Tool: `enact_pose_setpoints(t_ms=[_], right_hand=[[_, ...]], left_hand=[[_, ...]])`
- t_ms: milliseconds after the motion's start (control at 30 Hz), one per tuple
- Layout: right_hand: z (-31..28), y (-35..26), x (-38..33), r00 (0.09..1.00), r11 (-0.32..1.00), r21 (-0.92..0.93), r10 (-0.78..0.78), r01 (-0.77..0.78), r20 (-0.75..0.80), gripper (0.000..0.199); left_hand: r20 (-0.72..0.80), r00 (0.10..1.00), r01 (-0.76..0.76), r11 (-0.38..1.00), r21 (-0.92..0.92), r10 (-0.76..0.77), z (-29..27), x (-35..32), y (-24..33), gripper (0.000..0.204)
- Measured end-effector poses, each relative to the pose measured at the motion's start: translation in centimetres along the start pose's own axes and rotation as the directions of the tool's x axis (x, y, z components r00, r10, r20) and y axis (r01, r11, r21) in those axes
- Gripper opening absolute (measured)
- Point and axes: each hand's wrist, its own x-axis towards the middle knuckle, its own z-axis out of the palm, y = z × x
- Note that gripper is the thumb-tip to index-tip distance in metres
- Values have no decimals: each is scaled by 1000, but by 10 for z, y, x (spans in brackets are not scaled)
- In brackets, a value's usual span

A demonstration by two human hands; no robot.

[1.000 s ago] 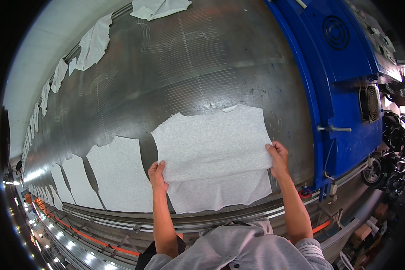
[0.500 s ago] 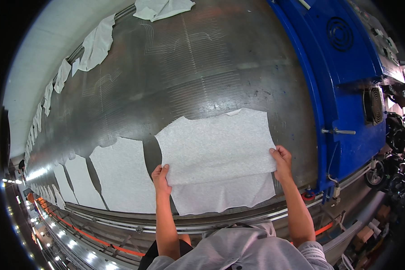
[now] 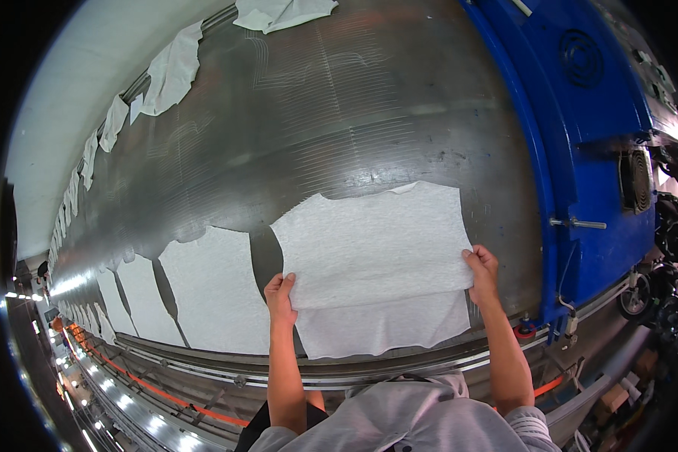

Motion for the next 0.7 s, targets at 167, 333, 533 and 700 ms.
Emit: enact_pose_setpoints(t_ms=[167, 333, 533, 700], right_hand=[[-4, 11, 4, 998, 997, -71, -36, 32, -56, 2], [6, 12, 2, 986, 939, -316, -160, 136, -50, 11], [32, -6, -12, 935, 760, -588, -353, 275, -19, 18], [66, -37, -20, 875, 651, -620, -468, 438, 127, 21]], left_hand=[[-81, 997, 8, 1000, -15, -9, 4, 0, 0, 11], [4, 1000, -24, 1000, 15, 24, -2, 1, 3, 7], [38, 999, -6, 1000, -7, 7, 9, -3, 15, 4], [62, 998, -10, 1000, 30, 8, 14, -3, 14, 4]])
